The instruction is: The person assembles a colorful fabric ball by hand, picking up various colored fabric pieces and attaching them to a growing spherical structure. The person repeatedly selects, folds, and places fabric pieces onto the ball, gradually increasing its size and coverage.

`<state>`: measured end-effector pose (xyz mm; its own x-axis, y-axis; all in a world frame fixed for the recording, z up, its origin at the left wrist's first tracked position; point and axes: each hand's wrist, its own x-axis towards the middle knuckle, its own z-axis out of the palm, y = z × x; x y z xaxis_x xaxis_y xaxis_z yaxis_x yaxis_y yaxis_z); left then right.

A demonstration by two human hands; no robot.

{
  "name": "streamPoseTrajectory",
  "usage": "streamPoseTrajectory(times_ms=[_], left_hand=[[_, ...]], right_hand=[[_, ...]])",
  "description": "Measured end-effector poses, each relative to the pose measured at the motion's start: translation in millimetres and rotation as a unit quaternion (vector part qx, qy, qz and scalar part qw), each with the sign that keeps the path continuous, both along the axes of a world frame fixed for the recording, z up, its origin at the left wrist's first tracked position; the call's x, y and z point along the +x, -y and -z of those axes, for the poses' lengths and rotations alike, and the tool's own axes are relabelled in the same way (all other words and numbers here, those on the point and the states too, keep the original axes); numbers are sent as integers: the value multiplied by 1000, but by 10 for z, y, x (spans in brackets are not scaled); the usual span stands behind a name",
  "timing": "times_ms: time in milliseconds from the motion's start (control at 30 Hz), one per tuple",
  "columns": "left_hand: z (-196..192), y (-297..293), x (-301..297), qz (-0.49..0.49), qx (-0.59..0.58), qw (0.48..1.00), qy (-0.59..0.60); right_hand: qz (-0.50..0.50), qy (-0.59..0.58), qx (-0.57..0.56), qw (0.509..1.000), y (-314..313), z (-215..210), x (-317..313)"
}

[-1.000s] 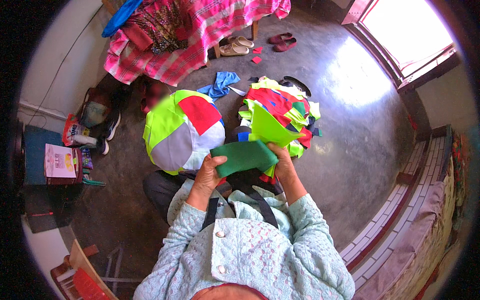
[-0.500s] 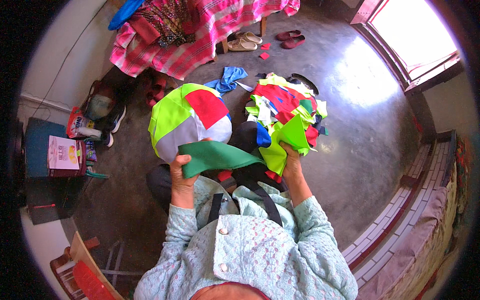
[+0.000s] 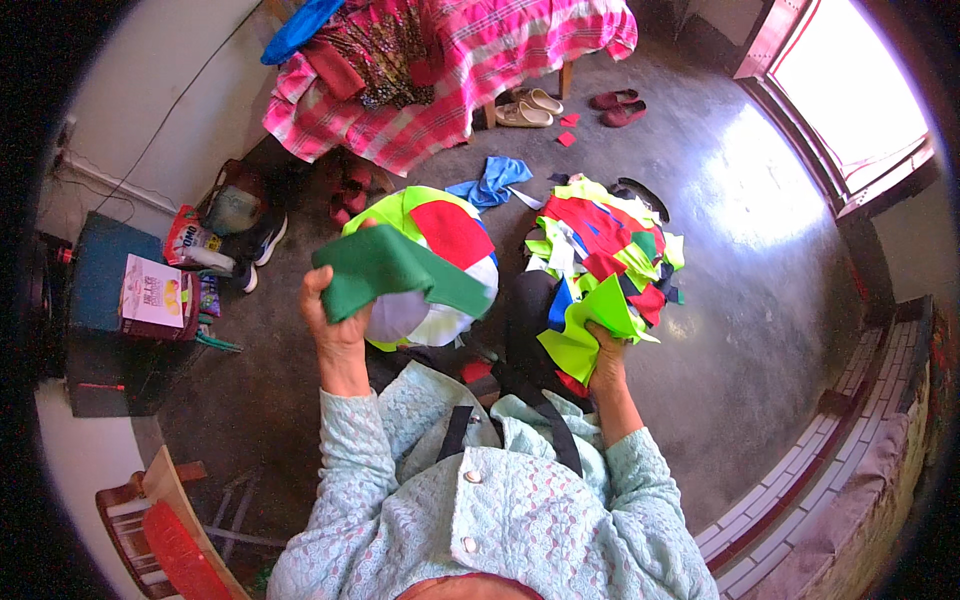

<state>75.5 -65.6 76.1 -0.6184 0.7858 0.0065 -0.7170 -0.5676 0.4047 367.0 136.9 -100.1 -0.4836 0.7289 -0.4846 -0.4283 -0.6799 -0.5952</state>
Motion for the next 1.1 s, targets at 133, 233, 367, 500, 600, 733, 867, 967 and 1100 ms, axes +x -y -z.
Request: streamPoseTrajectory(times_ms=[133,233,367,500,600,733,867,967,1100], left_hand=[[-206,-330,-280,18,-14,999,-45],[-241,-620,-531,45,-15,996,-80],[-436,-939,-817,70,-5,989,-132],[-498,-908,-1154,43,-59,980,-187],[-216,-754,-1414,-1,-100,968,-231],[557,-326,-1793,-68,-223,947,-220],[1231,52,-1993,-120,-365,905,-186],[1227,112,-1962,-135,-420,881,-170],[1166,185,-1951,-163,-447,861,-179]], right_hand=[[-32,14,21,999,34,-16,-26],[-58,18,16,998,-4,56,-14],[-73,28,51,996,21,-188,-92],[-83,-3,86,993,-12,-54,-16],[-70,-14,64,995,-17,68,8],[-77,3,78,994,-55,201,37],[-93,3,78,993,-38,85,7],[-92,22,85,992,3,-88,-26],[-87,28,81,993,9,-162,-72]])
